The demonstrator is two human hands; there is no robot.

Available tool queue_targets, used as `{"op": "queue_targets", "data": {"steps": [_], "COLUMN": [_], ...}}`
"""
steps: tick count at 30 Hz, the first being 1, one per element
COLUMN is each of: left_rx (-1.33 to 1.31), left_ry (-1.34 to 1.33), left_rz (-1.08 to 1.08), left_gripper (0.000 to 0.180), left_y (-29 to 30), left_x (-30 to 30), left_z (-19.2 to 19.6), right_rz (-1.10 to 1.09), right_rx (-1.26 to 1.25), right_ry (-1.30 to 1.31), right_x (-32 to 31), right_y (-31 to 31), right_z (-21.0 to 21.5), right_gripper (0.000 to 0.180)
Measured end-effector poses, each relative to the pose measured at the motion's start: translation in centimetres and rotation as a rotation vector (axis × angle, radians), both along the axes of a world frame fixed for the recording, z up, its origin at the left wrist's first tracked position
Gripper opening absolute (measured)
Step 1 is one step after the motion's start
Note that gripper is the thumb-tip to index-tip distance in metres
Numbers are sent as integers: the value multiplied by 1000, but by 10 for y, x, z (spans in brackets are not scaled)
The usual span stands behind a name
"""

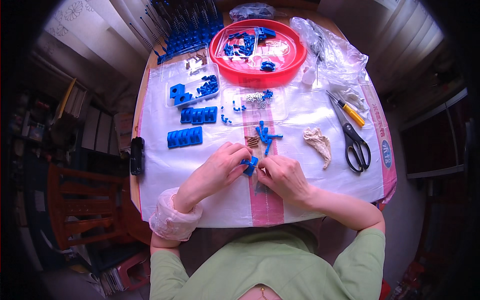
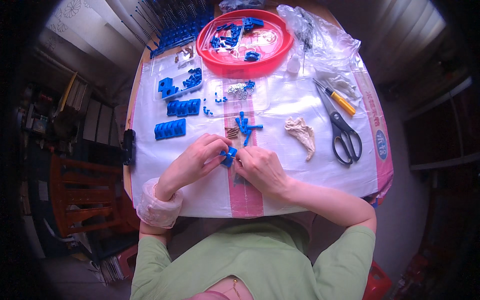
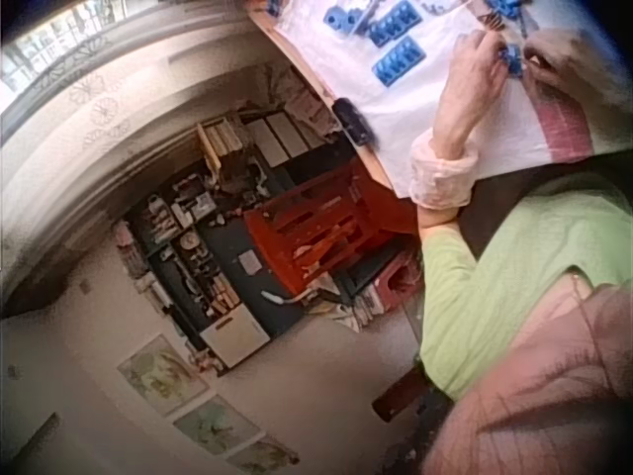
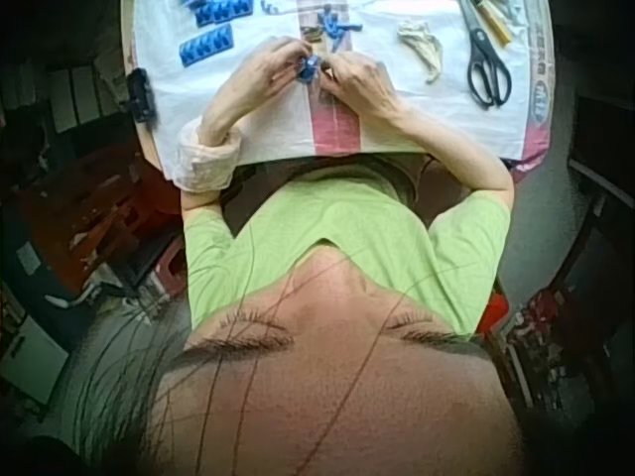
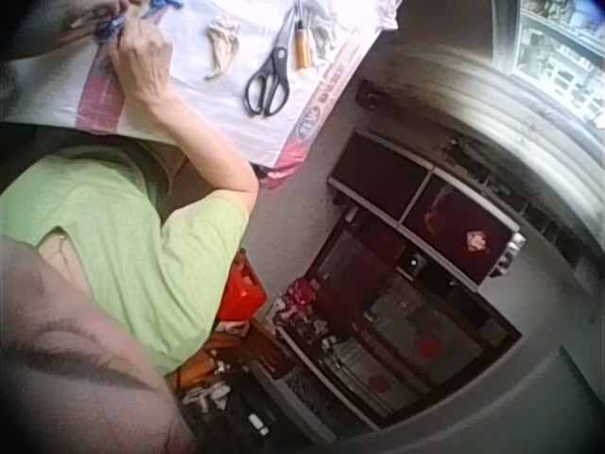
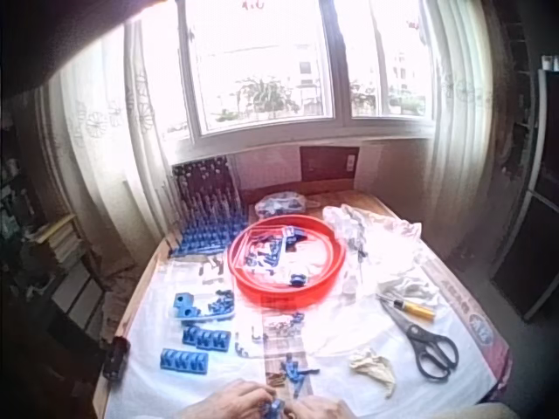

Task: Assembling small blue plastic housings with internal components using a screwdriver.

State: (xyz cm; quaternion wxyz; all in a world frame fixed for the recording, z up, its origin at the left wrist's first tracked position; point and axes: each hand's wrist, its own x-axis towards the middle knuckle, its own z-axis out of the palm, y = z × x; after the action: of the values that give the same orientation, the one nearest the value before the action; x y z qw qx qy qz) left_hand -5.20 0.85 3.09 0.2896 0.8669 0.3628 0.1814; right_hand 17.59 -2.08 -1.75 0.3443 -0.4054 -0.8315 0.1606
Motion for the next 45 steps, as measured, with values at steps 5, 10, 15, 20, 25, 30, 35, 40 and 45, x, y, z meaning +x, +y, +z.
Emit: {"op": "queue_targets", "data": {"steps": [5,10,15,20,25,30,35,40,45], "left_rx": [46,33,46,60,42,56,63,66,67], "left_ry": [13,11,0,18,39,44,17,24,21], "left_rz": [-8,17,46,82,132,76,58,66,87], "left_gripper": [22,22,24,24,24,24,26,26,25], "left_y": [-1,-2,-3,-5,-7,-3,-2,-2,-3], "left_x": [2,2,3,4,4,0,1,1,2], "left_z": [0,-1,0,3,2,3,1,-1,-1], "right_rz": [6,13,13,8,19,27,25,31,32], "right_rx": [-36,-137,-148,-159,-187,-193,-151,-145,-165], "right_ry": [31,57,55,35,43,35,24,29,37], "right_x": [0,4,5,6,8,7,6,6,7], "right_y": [3,5,6,7,9,7,7,7,8], "right_z": [1,4,6,5,7,7,6,5,6], "right_gripper": [15,13,12,11,11,12,12,12,12]}}
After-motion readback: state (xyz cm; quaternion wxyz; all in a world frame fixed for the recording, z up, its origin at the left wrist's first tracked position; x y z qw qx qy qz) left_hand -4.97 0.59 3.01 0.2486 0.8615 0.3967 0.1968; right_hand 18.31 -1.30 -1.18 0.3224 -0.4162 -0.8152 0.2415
